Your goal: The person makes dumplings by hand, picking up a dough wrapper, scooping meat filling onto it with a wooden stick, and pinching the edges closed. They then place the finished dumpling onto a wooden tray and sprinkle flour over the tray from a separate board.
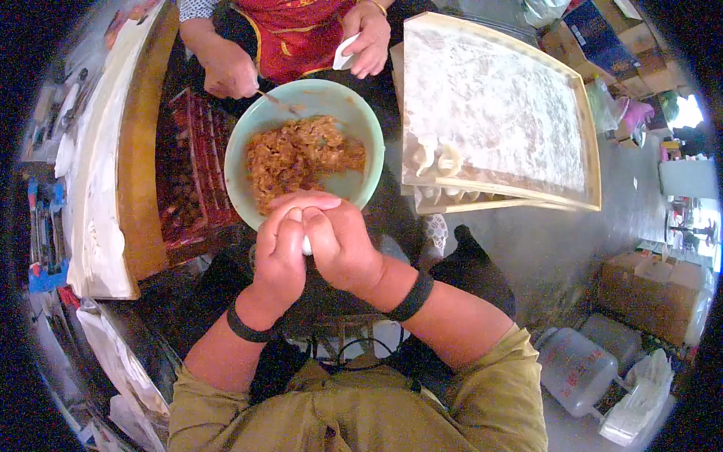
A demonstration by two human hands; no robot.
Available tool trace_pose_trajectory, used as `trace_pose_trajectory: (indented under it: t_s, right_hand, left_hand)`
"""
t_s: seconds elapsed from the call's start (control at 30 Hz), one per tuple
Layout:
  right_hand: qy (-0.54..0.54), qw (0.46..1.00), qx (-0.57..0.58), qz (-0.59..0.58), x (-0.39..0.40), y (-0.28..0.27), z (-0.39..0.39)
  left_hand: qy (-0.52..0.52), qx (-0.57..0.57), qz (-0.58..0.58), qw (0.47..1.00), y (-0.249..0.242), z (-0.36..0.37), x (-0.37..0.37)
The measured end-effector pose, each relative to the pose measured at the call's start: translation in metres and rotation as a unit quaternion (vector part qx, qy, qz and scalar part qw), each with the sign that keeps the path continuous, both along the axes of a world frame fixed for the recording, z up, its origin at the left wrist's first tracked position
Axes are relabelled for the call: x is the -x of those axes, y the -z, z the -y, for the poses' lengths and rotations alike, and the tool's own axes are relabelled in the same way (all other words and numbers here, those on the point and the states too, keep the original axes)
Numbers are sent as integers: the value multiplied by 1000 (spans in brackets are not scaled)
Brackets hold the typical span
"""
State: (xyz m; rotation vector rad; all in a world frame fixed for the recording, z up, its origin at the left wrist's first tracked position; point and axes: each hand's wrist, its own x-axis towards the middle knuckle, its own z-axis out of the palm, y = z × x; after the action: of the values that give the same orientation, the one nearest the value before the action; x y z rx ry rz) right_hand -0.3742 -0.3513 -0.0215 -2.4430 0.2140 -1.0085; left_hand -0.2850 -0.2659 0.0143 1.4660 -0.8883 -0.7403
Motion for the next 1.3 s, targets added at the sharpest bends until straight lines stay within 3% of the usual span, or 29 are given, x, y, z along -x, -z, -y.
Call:
trace_pose_trajectory:
  t_s: [0.27, 0.43, 0.57, 0.63, 0.67, 0.7, 0.83, 0.97, 1.03, 1.13, 1.3]
  right_hand:
    - [35, 998, 20, -48, 9, 7, 3]
    - [66, 982, 105, -143, 16, -3, 4]
    - [55, 995, 76, -26, 18, 23, 9]
    - [-21, 988, -153, 4, 15, 0, 14]
    - [-95, 925, -366, -26, 21, -26, 19]
    - [-164, 810, -560, -57, 22, -49, 23]
    - [-206, 831, -513, -68, 20, -54, 36]
    - [-176, 895, -410, 5, 11, -38, 36]
    - [-171, 872, -453, -63, 15, -47, 41]
    - [-179, 876, -444, -55, 13, -43, 46]
    - [-170, 885, -429, -66, 8, -42, 50]
  left_hand:
    - [3, -3, 10, 1000, -8, 8, 5]
    - [13, -1, 21, 1000, -8, 8, 9]
    - [31, 2, 1, 1000, -5, 9, 11]
    - [46, 10, -52, 998, -7, 7, 10]
    - [55, 16, -82, 995, -9, 6, 8]
    - [61, 30, -138, 988, -11, 4, 8]
    - [126, 8, -268, 955, -14, -1, 0]
    - [114, 19, -185, 976, -27, 7, 1]
    - [130, 15, -217, 967, -25, 5, -1]
    - [152, 31, -224, 962, -17, 8, -4]
    - [90, 17, -214, 973, -20, 17, 1]
